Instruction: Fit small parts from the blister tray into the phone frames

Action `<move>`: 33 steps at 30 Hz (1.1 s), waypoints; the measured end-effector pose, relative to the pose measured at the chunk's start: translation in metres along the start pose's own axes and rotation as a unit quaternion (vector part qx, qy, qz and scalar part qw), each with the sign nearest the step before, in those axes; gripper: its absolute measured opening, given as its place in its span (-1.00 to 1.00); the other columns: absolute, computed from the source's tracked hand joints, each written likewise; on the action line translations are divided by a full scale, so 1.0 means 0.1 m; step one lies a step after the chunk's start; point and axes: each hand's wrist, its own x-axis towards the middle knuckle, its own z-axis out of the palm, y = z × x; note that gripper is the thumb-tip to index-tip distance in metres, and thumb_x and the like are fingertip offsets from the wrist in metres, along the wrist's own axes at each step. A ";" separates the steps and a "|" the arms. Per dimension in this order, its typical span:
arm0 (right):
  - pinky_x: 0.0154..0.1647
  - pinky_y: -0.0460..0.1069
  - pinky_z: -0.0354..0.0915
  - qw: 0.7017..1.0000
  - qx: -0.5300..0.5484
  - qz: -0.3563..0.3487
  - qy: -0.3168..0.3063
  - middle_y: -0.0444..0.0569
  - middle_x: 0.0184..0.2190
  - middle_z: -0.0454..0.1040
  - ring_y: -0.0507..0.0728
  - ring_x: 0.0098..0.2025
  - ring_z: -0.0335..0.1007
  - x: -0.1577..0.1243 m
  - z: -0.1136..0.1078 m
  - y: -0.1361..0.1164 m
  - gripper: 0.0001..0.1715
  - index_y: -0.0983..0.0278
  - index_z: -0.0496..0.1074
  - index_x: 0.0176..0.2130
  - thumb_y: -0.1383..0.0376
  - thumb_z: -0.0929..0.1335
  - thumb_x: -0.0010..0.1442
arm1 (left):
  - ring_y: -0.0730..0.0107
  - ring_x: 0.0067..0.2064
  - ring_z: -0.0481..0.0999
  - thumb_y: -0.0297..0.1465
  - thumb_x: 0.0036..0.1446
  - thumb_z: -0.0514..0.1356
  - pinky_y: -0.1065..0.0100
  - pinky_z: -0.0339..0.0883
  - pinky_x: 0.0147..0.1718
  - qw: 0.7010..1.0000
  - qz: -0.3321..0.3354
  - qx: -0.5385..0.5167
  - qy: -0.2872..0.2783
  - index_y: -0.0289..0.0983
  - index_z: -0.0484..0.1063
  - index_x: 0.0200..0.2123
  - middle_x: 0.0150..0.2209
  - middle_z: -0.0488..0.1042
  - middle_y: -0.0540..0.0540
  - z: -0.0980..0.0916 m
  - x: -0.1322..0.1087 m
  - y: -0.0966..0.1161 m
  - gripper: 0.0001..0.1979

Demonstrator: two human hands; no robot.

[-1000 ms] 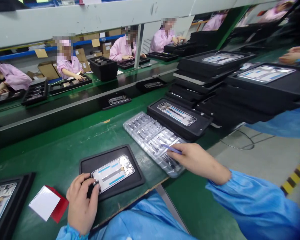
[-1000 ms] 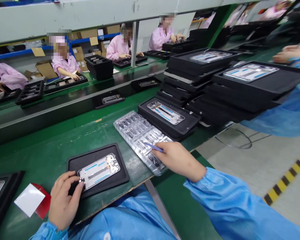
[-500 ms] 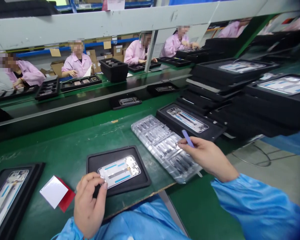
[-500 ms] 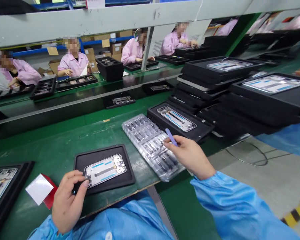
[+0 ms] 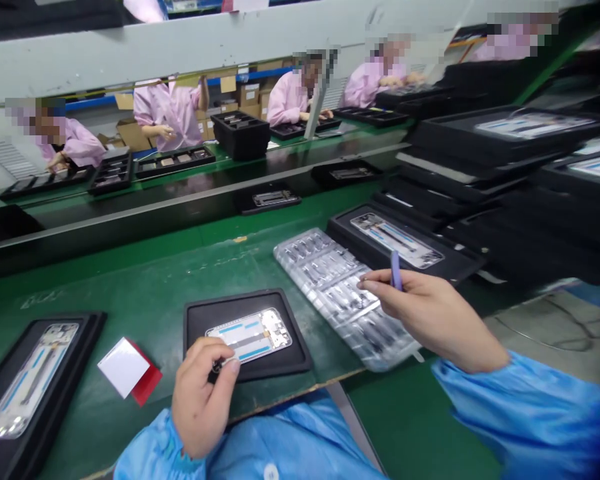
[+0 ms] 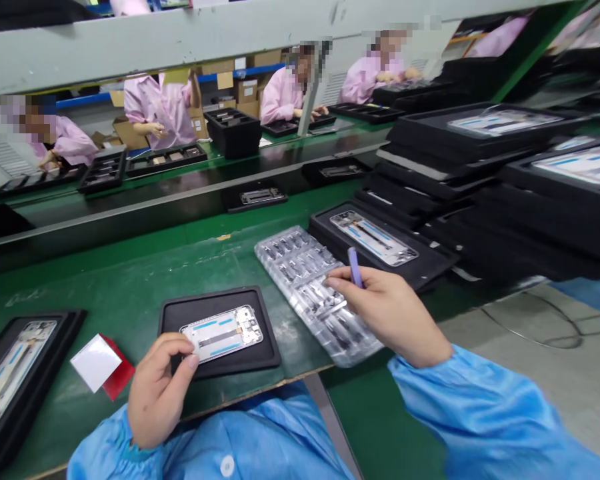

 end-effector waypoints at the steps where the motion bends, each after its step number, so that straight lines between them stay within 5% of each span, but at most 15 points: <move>1: -0.66 -0.04 0.09 0.997 0.041 -0.002 -0.065 -0.16 -0.65 0.32 0.05 -0.63 0.19 -0.02 0.09 -0.15 -0.53 0.27 0.54 -0.13 -0.03 0.38 0.18 | 0.27 -0.15 0.53 -0.36 0.24 0.19 0.24 0.42 -0.13 1.000 0.001 -0.017 -0.010 -0.17 0.51 -0.22 -0.22 0.53 -0.07 0.02 0.02 0.04 -0.90; 7: -0.40 -0.06 0.32 0.899 0.149 -0.071 -0.405 -0.10 -0.44 0.47 0.08 -0.39 0.36 -0.19 0.85 -0.97 -0.80 0.24 0.45 -0.33 0.16 0.44 0.13 | 0.30 -0.18 0.56 -0.32 0.18 0.28 0.25 0.44 -0.12 0.994 0.022 -0.105 -0.035 -0.17 0.55 -0.15 -0.21 0.58 -0.09 0.13 0.10 0.15 -0.83; 12: -0.39 -0.08 0.30 0.861 0.135 -0.121 -0.476 -0.16 -0.44 0.45 0.05 -0.39 0.34 -0.18 1.20 -1.17 -0.87 0.22 0.41 -0.37 0.22 0.41 0.13 | 0.32 -0.17 0.58 -0.34 0.22 0.26 0.27 0.45 -0.10 0.993 0.013 -0.111 -0.024 -0.17 0.58 -0.19 -0.25 0.60 -0.07 0.08 0.03 0.07 -0.88; 14: -0.38 -0.07 0.32 0.872 0.098 -0.151 -0.456 -0.14 -0.41 0.50 0.07 -0.38 0.39 -0.17 1.22 -1.17 -0.87 0.21 0.46 -0.32 0.19 0.38 0.18 | 0.32 -0.18 0.59 -0.37 0.23 0.24 0.25 0.44 -0.10 0.996 0.006 -0.089 -0.008 -0.16 0.57 -0.22 -0.26 0.61 -0.06 0.06 0.00 0.03 -0.90; 18: -0.19 0.01 0.41 0.911 0.014 -0.286 -0.296 -0.04 -0.17 0.59 0.17 -0.19 0.51 -0.26 1.19 -1.05 -0.69 0.17 0.52 -0.09 0.13 0.42 0.18 | 0.28 -0.18 0.59 -0.37 0.22 0.25 0.19 0.42 -0.11 0.999 0.002 -0.043 0.003 -0.16 0.57 -0.23 -0.26 0.63 -0.06 0.08 0.00 -0.04 -0.91; 21: -0.06 0.04 0.42 0.884 -0.025 -0.378 -0.275 -0.05 -0.11 0.58 0.16 -0.09 0.52 -0.36 1.21 -0.91 -0.73 0.13 0.51 -0.05 0.28 0.36 0.24 | 0.27 -0.19 0.59 -0.35 0.24 0.22 0.18 0.42 -0.11 0.999 0.003 -0.033 -0.008 -0.16 0.56 -0.25 -0.27 0.63 -0.07 0.14 0.03 -0.05 -0.90; 26: -0.10 -0.02 0.44 0.866 -0.084 -0.425 -0.248 -0.09 -0.17 0.59 0.08 -0.15 0.53 -0.39 1.25 -0.65 -0.73 0.17 0.49 -0.11 0.42 0.27 0.28 | 0.24 -0.13 0.55 -0.34 0.23 0.22 0.15 0.40 -0.06 0.999 0.012 0.006 -0.043 -0.19 0.51 -0.19 -0.23 0.59 -0.10 0.23 0.09 -0.13 -0.89; 30: -0.14 0.05 0.46 0.856 -0.149 -0.471 -0.155 0.00 -0.11 0.57 0.16 -0.13 0.54 -0.34 1.25 -0.42 -0.76 0.23 0.46 -0.11 0.41 0.26 0.29 | -0.11 0.17 0.35 -0.24 0.02 0.40 -0.16 0.20 0.11 0.983 0.012 0.166 -0.080 -0.24 0.39 0.02 0.09 0.48 -0.25 0.20 0.14 -0.28 -0.49; 33: -0.17 0.06 0.46 0.853 -0.169 -0.469 -0.153 0.03 -0.10 0.55 0.17 -0.15 0.53 -0.32 1.27 -0.31 -0.76 0.26 0.44 -0.11 0.43 0.25 0.29 | -0.10 0.20 0.33 -0.21 -0.05 0.45 -0.18 0.12 0.13 0.967 0.022 0.206 -0.151 -0.18 0.36 0.04 0.18 0.42 -0.20 0.14 0.12 -0.38 -0.40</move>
